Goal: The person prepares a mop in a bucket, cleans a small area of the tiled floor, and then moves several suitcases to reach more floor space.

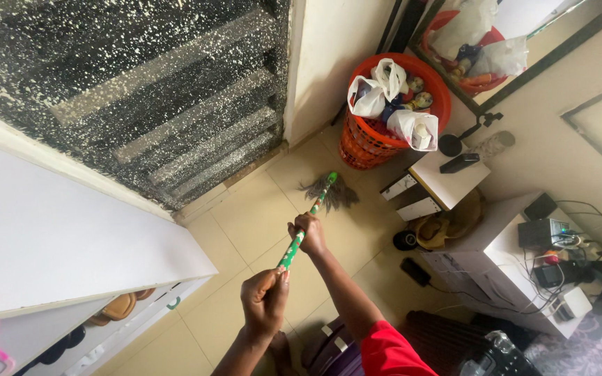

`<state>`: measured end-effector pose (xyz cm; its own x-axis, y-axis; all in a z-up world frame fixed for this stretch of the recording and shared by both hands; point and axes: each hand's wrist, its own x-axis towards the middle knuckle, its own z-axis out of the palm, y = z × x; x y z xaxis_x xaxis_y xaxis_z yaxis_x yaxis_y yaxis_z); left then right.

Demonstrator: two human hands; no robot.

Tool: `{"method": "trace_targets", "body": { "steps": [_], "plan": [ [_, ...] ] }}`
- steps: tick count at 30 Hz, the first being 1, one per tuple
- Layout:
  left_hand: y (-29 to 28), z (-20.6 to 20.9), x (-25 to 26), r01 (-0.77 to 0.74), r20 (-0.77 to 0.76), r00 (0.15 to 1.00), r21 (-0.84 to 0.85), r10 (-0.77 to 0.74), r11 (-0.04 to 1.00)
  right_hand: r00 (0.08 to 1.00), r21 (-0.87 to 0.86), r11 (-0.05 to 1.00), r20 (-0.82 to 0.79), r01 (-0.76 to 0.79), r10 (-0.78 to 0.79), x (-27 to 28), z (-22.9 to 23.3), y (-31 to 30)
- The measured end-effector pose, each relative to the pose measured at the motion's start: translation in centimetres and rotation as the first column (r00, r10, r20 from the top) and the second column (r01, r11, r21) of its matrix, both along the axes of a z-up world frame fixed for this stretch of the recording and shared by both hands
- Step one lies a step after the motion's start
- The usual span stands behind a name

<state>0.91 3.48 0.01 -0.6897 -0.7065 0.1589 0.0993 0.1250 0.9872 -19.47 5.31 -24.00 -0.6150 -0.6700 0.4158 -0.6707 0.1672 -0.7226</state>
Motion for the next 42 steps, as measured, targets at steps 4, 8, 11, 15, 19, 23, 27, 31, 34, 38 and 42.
{"method": "trace_targets", "body": {
  "steps": [4,8,11,15,19,23,27,31,34,38,42],
  "plan": [
    [-0.6,0.0,-2.7,0.015,-0.124,0.992,-0.13,-0.031,0.991,0.996,-0.054,0.998,-0.071,0.044,-0.048,-4.0,-0.2,-1.9],
    [-2.1,-4.3,-7.5,0.068,-0.017,0.997,-0.195,-0.073,0.978,0.997,0.072,0.996,-0.055,0.051,-0.048,-9.1,-3.2,-3.6],
    [-2.4,-7.5,-11.7,0.135,0.05,0.991,-0.25,-0.126,0.959,0.989,0.162,0.984,0.113,0.079,-0.098,-11.4,-4.9,-3.2],
    [-3.2,-8.0,-14.0,0.163,0.084,0.986,-0.255,-0.146,0.953,0.994,0.067,0.998,0.109,0.02,-0.028,-12.9,-5.3,-3.4],
    [-2.9,-5.8,-11.8,0.094,0.096,0.993,-0.226,-0.074,0.97,0.552,-0.341,0.94,0.789,0.029,0.269,-10.7,-4.4,-4.8],
    [-1.3,-2.4,-7.5,-0.001,0.147,0.989,-0.238,0.037,0.971,-0.028,-0.191,0.946,0.978,0.263,0.205,-4.5,-2.2,-4.4],
    [2.0,2.1,-2.1,-0.018,0.207,0.976,-0.208,0.062,0.978,-0.024,-0.185,0.966,0.981,0.179,0.192,2.8,1.3,-2.2],
    [3.7,5.6,2.7,-0.033,0.307,0.947,-0.181,0.089,0.983,0.834,-0.077,0.956,0.472,-0.283,0.285,10.1,3.9,-1.5],
    [4.5,7.2,6.4,-0.039,0.321,0.937,-0.297,0.138,0.954,0.862,-0.322,0.879,0.253,-0.353,0.439,15.6,5.7,-2.4],
    [5.8,9.3,11.6,-0.064,0.325,0.927,-0.352,0.186,0.934,0.888,-0.312,0.888,0.208,-0.337,0.41,23.6,8.7,-2.3],
    [6.5,10.7,18.0,0.07,0.339,0.941,-0.181,-0.005,0.981,0.895,-0.279,0.904,0.219,-0.324,0.389,30.2,8.3,-1.5]
  ]
}}
